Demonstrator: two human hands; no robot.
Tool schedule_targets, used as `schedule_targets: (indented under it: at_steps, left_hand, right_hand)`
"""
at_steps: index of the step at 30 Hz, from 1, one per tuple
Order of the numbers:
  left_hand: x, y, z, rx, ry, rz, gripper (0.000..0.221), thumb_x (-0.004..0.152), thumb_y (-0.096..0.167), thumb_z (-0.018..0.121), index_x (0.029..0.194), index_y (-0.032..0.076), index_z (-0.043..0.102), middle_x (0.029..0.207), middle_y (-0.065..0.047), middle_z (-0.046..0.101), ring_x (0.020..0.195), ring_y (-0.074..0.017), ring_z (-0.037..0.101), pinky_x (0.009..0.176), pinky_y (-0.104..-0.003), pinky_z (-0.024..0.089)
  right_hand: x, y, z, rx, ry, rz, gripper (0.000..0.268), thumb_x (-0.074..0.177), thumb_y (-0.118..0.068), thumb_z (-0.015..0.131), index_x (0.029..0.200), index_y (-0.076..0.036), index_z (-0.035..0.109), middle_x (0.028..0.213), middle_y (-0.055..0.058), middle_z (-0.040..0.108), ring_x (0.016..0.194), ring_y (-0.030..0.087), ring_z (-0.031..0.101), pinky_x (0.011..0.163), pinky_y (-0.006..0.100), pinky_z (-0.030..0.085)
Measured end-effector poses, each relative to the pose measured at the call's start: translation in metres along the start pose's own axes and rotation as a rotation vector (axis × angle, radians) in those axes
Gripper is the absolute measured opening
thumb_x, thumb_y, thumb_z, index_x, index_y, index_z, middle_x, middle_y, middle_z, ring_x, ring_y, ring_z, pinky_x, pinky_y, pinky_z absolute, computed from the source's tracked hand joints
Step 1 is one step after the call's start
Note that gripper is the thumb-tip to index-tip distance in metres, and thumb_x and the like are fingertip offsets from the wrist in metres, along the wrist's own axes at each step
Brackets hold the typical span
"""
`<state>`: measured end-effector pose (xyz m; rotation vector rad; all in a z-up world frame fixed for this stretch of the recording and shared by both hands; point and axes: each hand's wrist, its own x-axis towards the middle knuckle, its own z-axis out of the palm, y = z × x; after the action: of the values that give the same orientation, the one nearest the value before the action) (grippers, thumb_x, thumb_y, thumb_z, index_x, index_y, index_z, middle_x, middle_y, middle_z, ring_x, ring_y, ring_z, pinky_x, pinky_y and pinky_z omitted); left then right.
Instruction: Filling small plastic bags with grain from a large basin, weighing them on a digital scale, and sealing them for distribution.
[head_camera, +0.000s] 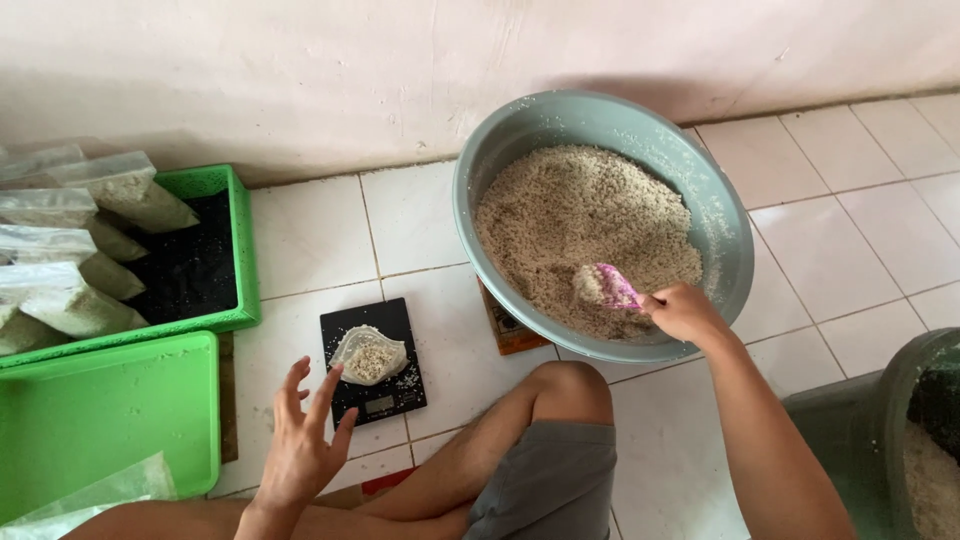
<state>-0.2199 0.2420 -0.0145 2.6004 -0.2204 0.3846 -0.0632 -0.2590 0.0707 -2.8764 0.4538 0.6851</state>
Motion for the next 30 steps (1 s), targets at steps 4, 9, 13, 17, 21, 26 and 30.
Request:
schedule_targets:
  at_steps: [4,9,13,17,21,26,30]
  left_hand:
    - [-0.005,-0.011,0.011,0.008,-0.052,-0.017,0.078,0.081,0.022,0.067,0.15,0.019,0.031,0.151,-0.026,0.017,0.133,-0.0439,0.035,0.103,-0.052,0.045]
    - [-0.008,-0.01,0.013,-0.073,0.013,0.023,0.084,0.08,0.017,0.071,0.151,0.014,0.027,0.153,-0.024,0.019,0.133,-0.0404,0.04,0.102,-0.049,0.046]
    - [-0.002,-0.002,0.006,-0.075,0.097,0.067,0.089,0.079,0.016,0.074,0.153,0.016,0.026,0.155,-0.027,0.02,0.13,-0.0432,0.046,0.098,-0.048,0.05]
    - [-0.003,-0.007,0.012,-0.057,-0.052,0.005,0.087,0.08,0.015,0.071,0.154,0.023,0.024,0.155,-0.028,0.009,0.134,-0.0446,0.035,0.104,-0.056,0.042]
    - [-0.001,-0.002,0.006,-0.102,0.017,0.068,0.079,0.084,0.018,0.07,0.153,0.02,0.032,0.148,-0.029,0.022,0.137,-0.0451,0.037,0.104,-0.058,0.039]
    - [0.0,-0.003,0.004,-0.112,-0.021,0.041,0.074,0.087,0.018,0.066,0.153,0.024,0.032,0.152,-0.029,0.016,0.14,-0.0445,0.032,0.104,-0.06,0.036]
    - [0.001,-0.001,-0.002,-0.12,-0.005,0.038,0.067,0.087,0.018,0.067,0.147,0.022,0.038,0.152,-0.029,0.016,0.14,-0.0423,0.034,0.106,-0.059,0.036]
  right_hand:
    - [-0.028,-0.017,-0.016,0.057,0.036,-0.006,0.036,0.101,-0.037,0.054,0.097,-0.013,0.082,0.058,0.006,0.065,0.044,0.015,0.049,0.047,0.027,0.034]
    - [-0.066,-0.051,-0.031,0.191,0.169,-0.154,0.034,0.094,-0.036,0.061,0.095,-0.009,0.082,0.053,0.01,0.057,0.047,0.019,0.045,0.05,0.032,0.036]
    - [-0.085,-0.089,-0.025,0.265,0.17,-0.319,0.035,0.091,-0.036,0.064,0.093,-0.007,0.082,0.047,0.009,0.055,0.043,0.018,0.041,0.046,0.032,0.033]
    - [-0.088,-0.132,-0.004,0.251,0.119,-0.51,0.03,0.091,-0.03,0.065,0.077,-0.007,0.076,0.053,0.005,0.064,0.042,0.013,0.045,0.041,0.028,0.032]
    - [-0.109,-0.18,0.024,0.41,0.188,-0.833,0.029,0.089,-0.027,0.067,0.069,-0.008,0.076,0.06,0.013,0.061,0.053,0.022,0.057,0.052,0.033,0.046]
    - [-0.099,-0.214,0.067,0.354,0.199,-0.909,0.021,0.089,-0.027,0.068,0.078,-0.013,0.078,0.067,0.009,0.065,0.059,0.023,0.063,0.055,0.032,0.051]
    - [-0.094,-0.224,0.081,0.263,0.258,-0.943,0.016,0.088,-0.024,0.068,0.08,-0.014,0.077,0.066,0.008,0.063,0.059,0.023,0.065,0.054,0.03,0.053]
